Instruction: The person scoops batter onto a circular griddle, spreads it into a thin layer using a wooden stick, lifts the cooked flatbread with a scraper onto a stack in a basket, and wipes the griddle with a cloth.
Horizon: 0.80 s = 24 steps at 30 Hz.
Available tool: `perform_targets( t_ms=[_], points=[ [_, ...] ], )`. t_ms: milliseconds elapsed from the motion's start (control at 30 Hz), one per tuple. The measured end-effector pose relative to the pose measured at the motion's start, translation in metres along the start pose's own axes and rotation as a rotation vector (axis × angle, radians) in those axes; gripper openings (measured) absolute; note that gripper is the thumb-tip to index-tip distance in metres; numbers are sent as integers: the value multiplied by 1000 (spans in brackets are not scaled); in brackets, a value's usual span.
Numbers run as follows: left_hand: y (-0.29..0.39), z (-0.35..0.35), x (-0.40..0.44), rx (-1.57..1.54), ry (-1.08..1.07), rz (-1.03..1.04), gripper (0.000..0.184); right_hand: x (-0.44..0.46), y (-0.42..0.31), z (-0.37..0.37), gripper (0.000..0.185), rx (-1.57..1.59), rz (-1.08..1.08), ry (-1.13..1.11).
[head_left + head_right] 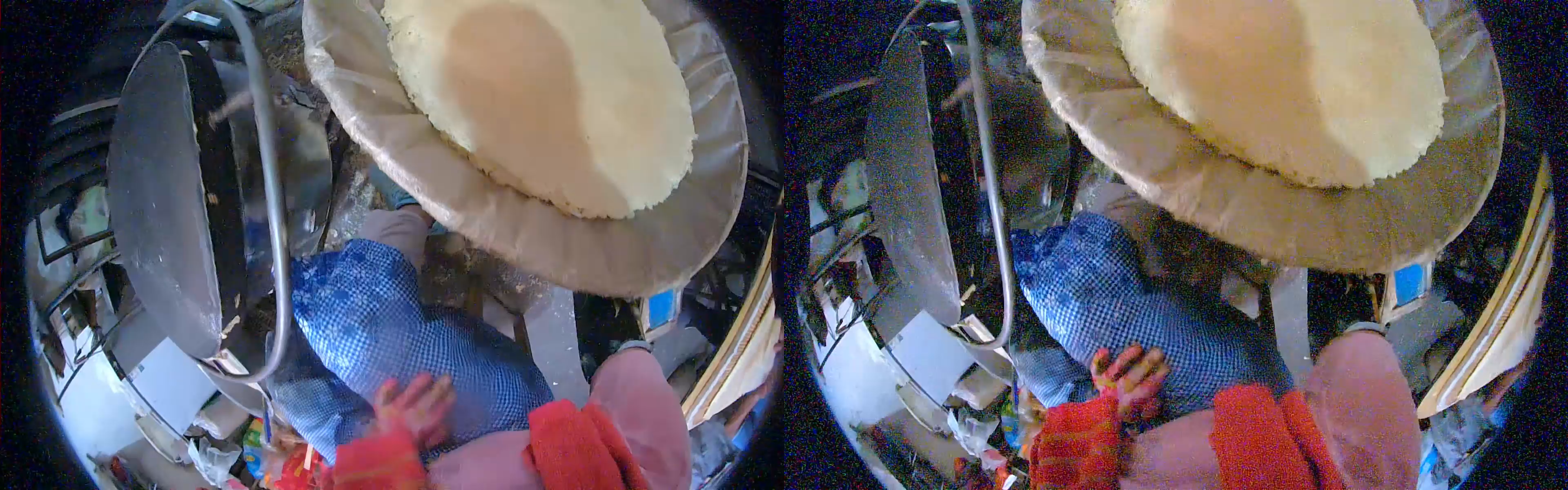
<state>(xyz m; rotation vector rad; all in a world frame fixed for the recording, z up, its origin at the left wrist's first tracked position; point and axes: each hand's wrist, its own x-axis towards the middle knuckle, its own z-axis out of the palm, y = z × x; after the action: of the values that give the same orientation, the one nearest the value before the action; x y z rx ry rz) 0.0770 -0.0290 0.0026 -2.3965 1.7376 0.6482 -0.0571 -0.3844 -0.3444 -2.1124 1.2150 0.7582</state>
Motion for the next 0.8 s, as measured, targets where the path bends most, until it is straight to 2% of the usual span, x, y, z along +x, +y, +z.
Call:
perform_targets(
  t_ms=[133,167,233,367,433,467,533,633,767,800],
  points=[
    [-10,-70,26,-427,-130,-66,48,-14,5,5,29,-24,-4,-29],
    [-9,-78,32,-425,-96,-30,48,-18,7,5,29,-28,-2,-30],
    [-3,-82,33,-79,-263,-87,49,-29,8,7,30,-29,-7,-35],
    [3,-25,11,-214,-60,-132,43,-64,12,7,31,-23,-42,-69],
    [3,-3,8,-290,318,-150,40,-84,18,6,31,-19,-76,-74],
    [3,-6,10,-264,341,-144,40,-94,20,6,31,-12,-100,-78],
    [7,-15,14,-424,473,-137,39,-121,24,-1,32,-32,-176,-84],
    [9,-3,12,-412,512,-149,39,-189,-6,-66,31,-99,-392,-92],
    [14,-22,11,-447,583,-135,36,-224,-31,-82,29,-82,-477,-21],
    [12,-19,8,-431,611,-149,36,-227,-40,-88,30,-125,-659,25]
  ],
)
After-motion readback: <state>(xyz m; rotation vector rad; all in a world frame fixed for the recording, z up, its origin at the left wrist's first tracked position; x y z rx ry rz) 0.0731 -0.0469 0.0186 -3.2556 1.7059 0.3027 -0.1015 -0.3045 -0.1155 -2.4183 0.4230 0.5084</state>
